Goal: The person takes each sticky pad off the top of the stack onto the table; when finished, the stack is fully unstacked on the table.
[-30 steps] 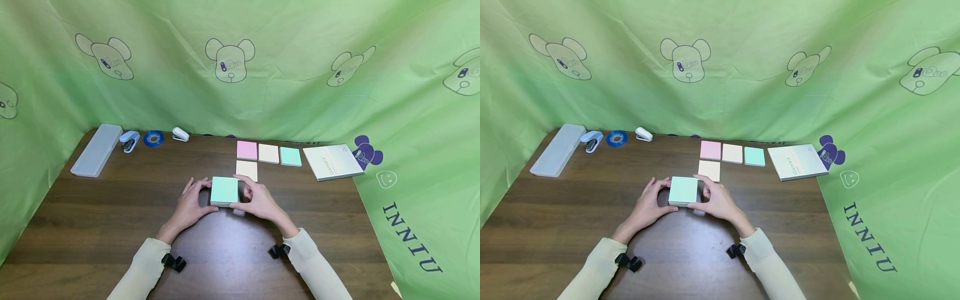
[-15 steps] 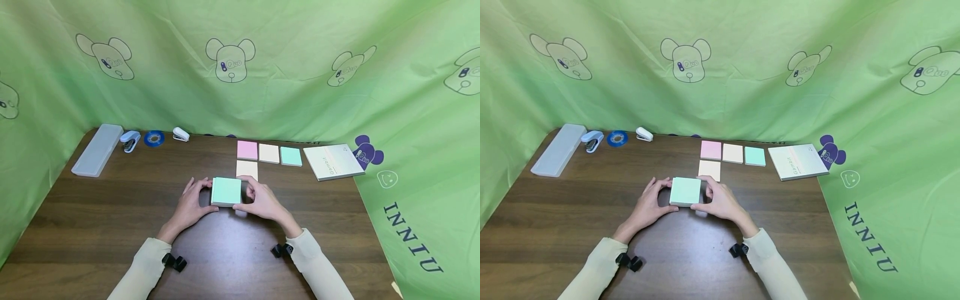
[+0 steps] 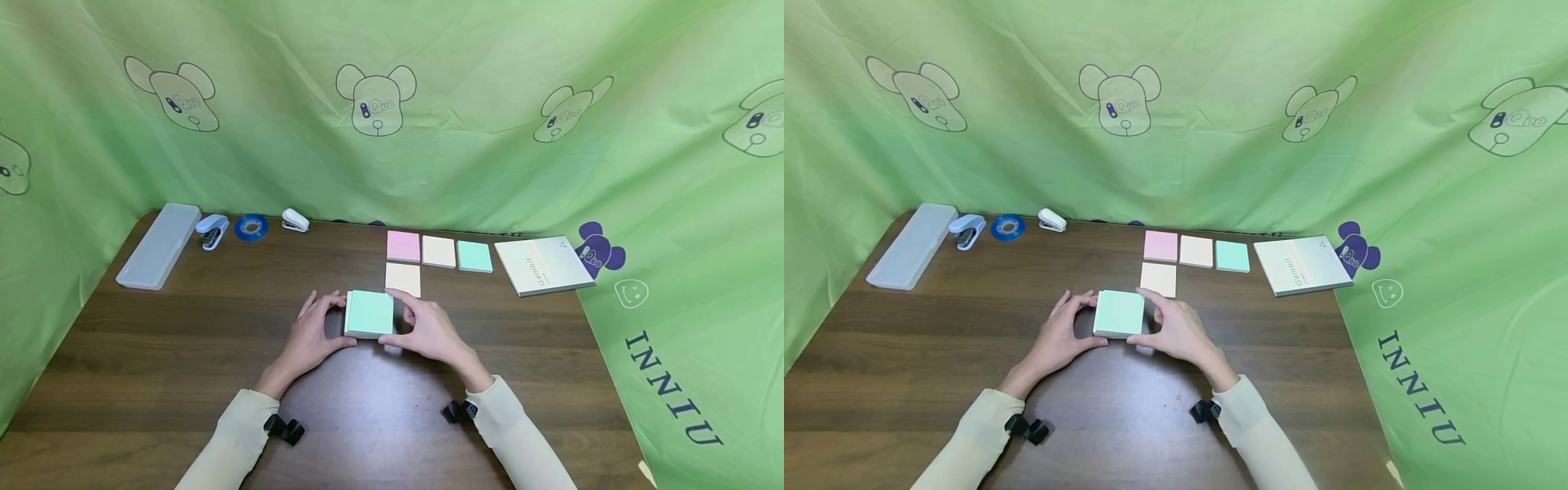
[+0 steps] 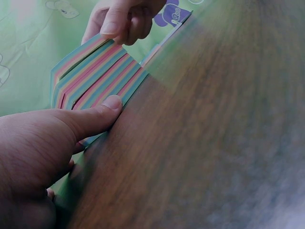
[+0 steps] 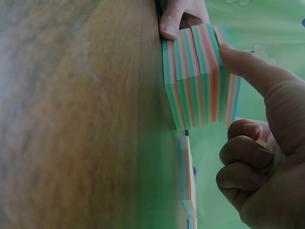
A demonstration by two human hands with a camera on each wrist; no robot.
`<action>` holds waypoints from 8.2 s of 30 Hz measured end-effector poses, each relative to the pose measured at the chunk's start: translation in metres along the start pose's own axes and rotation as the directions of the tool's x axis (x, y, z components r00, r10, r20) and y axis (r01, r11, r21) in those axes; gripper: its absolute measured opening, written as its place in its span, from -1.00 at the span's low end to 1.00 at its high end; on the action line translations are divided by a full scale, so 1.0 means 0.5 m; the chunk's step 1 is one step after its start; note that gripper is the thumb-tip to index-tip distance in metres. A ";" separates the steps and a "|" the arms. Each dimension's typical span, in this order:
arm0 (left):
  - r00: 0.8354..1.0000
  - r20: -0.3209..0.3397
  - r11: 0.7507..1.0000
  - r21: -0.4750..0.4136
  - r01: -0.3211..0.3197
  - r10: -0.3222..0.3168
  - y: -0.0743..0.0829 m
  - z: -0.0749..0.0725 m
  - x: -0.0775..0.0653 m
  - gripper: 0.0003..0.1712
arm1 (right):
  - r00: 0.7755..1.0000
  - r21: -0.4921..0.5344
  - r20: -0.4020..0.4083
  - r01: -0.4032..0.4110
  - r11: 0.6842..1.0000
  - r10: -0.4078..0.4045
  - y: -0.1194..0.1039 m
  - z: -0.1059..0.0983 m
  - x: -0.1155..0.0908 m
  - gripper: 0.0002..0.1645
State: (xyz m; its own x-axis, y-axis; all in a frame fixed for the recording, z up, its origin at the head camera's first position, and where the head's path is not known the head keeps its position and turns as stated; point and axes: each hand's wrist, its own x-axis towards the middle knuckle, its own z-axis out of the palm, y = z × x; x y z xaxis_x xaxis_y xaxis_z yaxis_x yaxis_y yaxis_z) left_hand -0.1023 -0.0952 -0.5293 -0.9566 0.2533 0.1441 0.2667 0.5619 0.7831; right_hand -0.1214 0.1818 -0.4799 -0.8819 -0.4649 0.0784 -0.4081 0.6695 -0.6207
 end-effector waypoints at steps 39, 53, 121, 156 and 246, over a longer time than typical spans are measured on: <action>1.000 -0.007 1.000 0.006 -0.016 0.016 0.003 0.001 0.002 -0.15 | 1.000 0.107 -0.012 0.000 0.994 0.001 0.014 -0.017 -0.001 -0.07; 1.000 -0.017 1.000 0.007 -0.026 0.026 -0.002 0.002 0.002 -0.14 | 0.999 0.176 -0.040 0.030 0.984 -0.023 0.035 -0.041 -0.008 -0.03; 0.999 -0.013 0.999 -0.007 -0.041 0.041 -0.005 0.002 0.002 -0.14 | 0.984 0.088 -0.045 -0.166 0.982 0.170 0.239 -0.144 -0.044 -0.09; 1.000 -0.015 1.000 0.004 -0.026 0.026 -0.003 0.002 0.001 -0.15 | 0.974 -0.102 -0.067 -0.224 0.969 0.218 0.233 -0.129 -0.035 0.02; 0.999 -0.018 0.999 -0.001 -0.039 0.039 -0.002 0.001 -0.002 -0.14 | 0.990 0.077 -0.140 0.045 0.996 -0.033 0.061 -0.057 -0.012 -0.19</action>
State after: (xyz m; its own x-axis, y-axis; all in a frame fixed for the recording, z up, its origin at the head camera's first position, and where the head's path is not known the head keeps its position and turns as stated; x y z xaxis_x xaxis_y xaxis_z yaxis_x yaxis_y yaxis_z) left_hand -0.1017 -0.0953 -0.5304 -0.9475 0.2608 0.1848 0.3033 0.5513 0.7772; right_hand -0.1352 0.2214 -0.4770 -0.8921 -0.4013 0.2077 -0.4277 0.6017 -0.6746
